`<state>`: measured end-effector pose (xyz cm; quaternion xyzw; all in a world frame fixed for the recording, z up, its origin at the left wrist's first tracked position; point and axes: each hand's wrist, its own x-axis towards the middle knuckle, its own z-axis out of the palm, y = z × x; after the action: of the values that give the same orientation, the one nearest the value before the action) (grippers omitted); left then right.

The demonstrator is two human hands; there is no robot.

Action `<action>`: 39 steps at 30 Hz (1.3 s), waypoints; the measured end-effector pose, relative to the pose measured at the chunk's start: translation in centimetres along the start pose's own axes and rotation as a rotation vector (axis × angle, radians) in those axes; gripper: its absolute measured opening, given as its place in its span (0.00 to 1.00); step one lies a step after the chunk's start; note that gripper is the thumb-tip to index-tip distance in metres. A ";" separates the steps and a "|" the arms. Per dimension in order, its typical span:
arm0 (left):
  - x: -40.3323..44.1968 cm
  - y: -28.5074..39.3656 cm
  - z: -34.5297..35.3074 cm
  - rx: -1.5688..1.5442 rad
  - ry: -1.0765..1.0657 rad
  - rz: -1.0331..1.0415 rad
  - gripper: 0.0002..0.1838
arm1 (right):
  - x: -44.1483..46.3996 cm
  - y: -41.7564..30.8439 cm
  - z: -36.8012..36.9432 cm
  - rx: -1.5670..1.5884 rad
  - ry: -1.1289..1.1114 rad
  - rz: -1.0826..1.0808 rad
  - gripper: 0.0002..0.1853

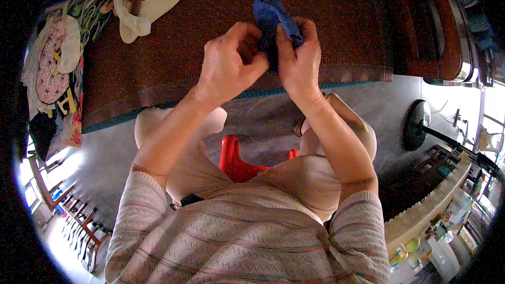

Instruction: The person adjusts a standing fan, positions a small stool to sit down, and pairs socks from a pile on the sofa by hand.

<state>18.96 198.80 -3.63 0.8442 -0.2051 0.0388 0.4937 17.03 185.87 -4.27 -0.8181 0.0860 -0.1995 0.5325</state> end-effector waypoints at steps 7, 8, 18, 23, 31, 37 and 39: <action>1.2 -1.9 -1.2 0.218 0.191 0.180 0.10 | 0.0 -1.0 -0.8 0.251 -0.288 0.248 0.11; 1.6 -2.2 -1.7 0.222 0.262 0.232 0.10 | -0.1 -1.3 -0.9 0.410 -0.379 0.374 0.12; 1.6 -1.7 -3.5 -0.432 -0.178 0.008 0.08 | -1.2 0.7 -2.1 0.927 -1.153 0.631 0.24; 1.3 -1.3 -2.9 -0.704 -0.475 -0.261 0.07 | -1.6 1.3 -1.6 1.057 -1.215 0.609 0.25; 1.8 -1.8 -2.6 -0.797 -0.213 -0.498 0.18 | 0.4 0.3 -1.6 0.894 -0.753 0.801 0.23; 1.4 -1.7 -1.7 -0.602 -0.235 -0.399 0.17 | 0.8 1.9 -1.7 0.487 -0.626 0.433 0.14; 1.4 -2.0 -1.5 -0.703 -0.081 -0.401 0.16 | 1.6 -1.2 -2.2 0.880 -0.614 0.863 0.14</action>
<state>21.22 200.44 -4.11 0.6480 -0.0567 -0.1641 0.7416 17.46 183.99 -2.07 -0.4377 0.1601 0.2550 0.8472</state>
